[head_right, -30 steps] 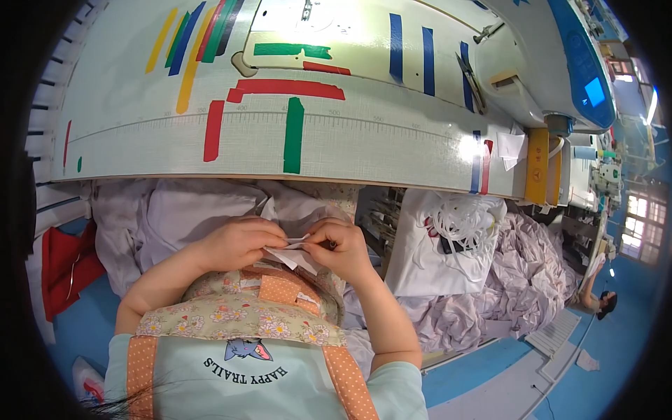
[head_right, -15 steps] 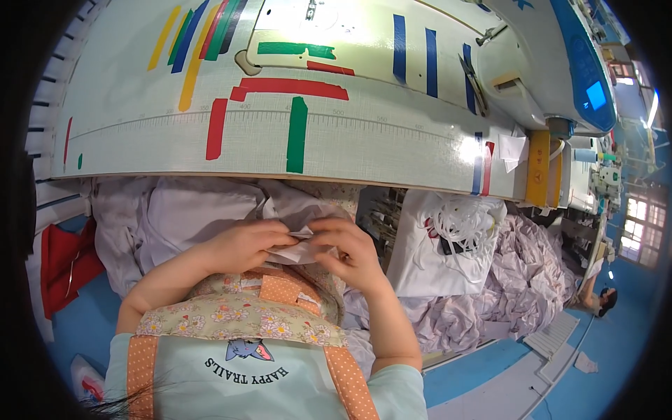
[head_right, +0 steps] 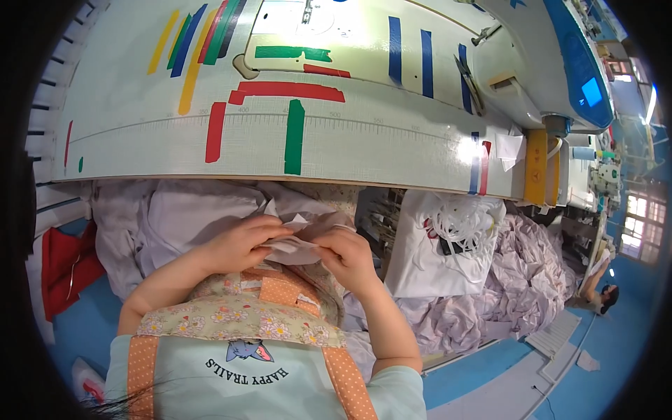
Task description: Sewing white fabric pieces together using an industrial sewing machine.
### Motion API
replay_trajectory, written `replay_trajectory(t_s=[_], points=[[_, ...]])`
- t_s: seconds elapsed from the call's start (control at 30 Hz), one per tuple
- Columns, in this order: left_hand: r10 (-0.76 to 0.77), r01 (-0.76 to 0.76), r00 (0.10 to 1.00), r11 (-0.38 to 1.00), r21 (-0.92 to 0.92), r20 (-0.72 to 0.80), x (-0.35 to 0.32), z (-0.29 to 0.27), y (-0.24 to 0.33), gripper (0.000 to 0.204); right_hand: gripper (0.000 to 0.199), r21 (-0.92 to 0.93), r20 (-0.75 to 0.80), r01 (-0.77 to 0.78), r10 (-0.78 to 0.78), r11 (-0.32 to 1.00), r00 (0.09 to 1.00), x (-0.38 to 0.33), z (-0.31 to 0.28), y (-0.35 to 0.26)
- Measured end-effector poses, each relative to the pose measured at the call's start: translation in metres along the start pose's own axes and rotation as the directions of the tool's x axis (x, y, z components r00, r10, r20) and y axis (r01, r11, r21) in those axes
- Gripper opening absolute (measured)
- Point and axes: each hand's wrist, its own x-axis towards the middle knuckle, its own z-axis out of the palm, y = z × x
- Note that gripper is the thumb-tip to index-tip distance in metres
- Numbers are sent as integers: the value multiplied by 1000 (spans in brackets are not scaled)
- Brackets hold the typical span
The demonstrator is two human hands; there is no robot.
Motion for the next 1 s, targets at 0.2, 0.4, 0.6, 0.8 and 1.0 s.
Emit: replay_trajectory(t_s=[0.2,0.4,0.6,0.8,1.0], points=[[105,-97,993,985,145,-50,0,-1,-3,44,12,121,-61,-20,28,992,998,15,10,-4],[177,-163,974,981,103,-143,6,2,-4,33,9,355,36,-83,75,931,997,22,9,9],[208,-193,963,976,103,-172,11,4,-6,28,9,450,57,-272,277,850,959,19,11,12],[199,-192,949,980,52,-244,12,8,-8,20,8,550,-65,-219,303,806,951,18,19,10],[87,-95,970,995,-26,-227,9,13,-9,20,8,564,-154,-181,318,805,936,17,24,10]])
